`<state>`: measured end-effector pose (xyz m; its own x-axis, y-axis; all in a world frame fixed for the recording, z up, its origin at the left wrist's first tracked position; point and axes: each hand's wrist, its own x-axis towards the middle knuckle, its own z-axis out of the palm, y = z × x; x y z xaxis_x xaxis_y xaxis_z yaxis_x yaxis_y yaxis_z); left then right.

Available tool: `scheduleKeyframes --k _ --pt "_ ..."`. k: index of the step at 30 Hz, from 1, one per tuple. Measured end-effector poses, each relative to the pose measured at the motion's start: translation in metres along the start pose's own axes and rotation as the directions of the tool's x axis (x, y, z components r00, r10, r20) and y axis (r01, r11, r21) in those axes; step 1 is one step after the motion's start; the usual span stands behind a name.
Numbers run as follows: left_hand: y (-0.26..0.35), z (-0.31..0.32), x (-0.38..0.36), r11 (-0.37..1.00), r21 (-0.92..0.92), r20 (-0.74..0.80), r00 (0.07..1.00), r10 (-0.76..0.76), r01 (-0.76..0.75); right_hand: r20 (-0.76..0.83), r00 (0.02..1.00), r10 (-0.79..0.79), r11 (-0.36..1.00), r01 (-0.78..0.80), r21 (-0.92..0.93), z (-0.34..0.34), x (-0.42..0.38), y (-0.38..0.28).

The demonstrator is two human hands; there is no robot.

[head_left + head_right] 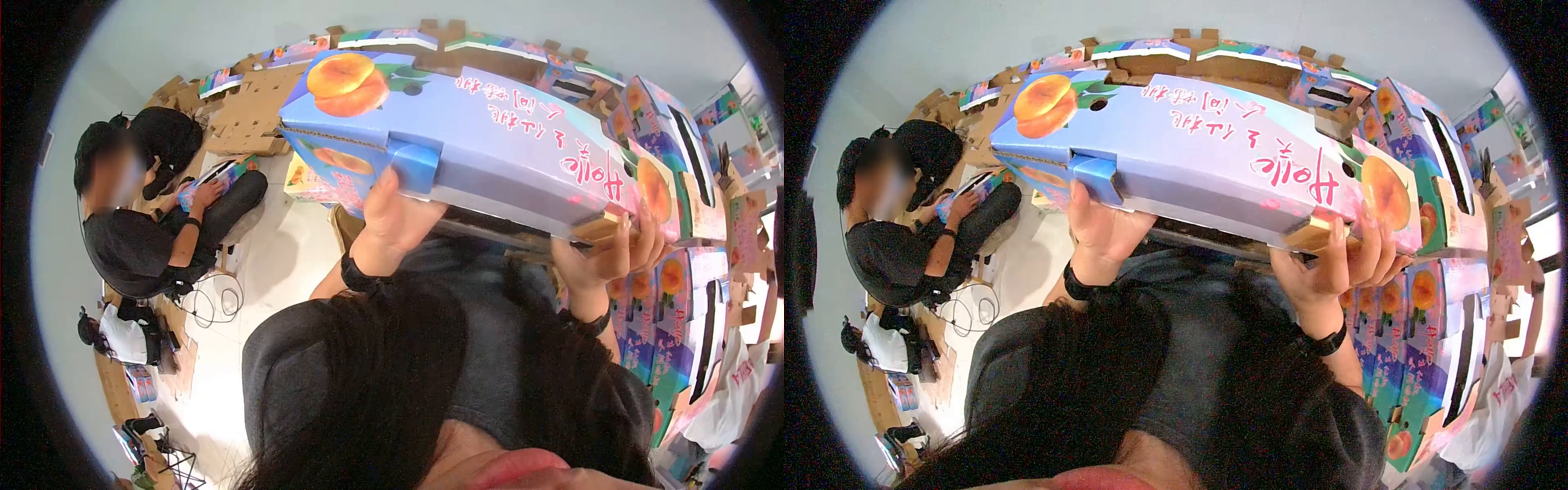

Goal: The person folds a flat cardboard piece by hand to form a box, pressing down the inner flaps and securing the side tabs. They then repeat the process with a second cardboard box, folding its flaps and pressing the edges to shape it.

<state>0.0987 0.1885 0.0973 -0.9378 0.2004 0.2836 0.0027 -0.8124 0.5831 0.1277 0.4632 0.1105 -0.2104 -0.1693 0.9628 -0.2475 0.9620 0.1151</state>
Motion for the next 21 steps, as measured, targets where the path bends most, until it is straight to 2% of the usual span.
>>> scheduleKeyframes --k 5,10,13,21 --pt "0.002 0.004 -0.003 0.997 0.075 0.049 0.998 -0.032 0.028 -0.107 0.994 0.0 1.0 0.002 0.019 0.005 0.011 -0.003" --pt "-0.003 -0.005 -0.001 0.999 -0.027 0.107 0.994 0.034 -0.032 -0.09 0.996 -0.02 0.999 0.023 0.03 0.007 0.007 0.003" --pt "-0.004 -0.004 0.002 0.998 0.032 0.067 0.996 0.056 -0.059 -0.015 1.0 -0.003 1.0 0.002 -0.027 0.005 0.006 0.001" --pt "0.0 0.005 0.013 0.986 0.15 -0.016 0.997 0.078 -0.075 -0.08 0.997 0.01 1.0 -0.01 -0.003 0.013 0.005 -0.001"
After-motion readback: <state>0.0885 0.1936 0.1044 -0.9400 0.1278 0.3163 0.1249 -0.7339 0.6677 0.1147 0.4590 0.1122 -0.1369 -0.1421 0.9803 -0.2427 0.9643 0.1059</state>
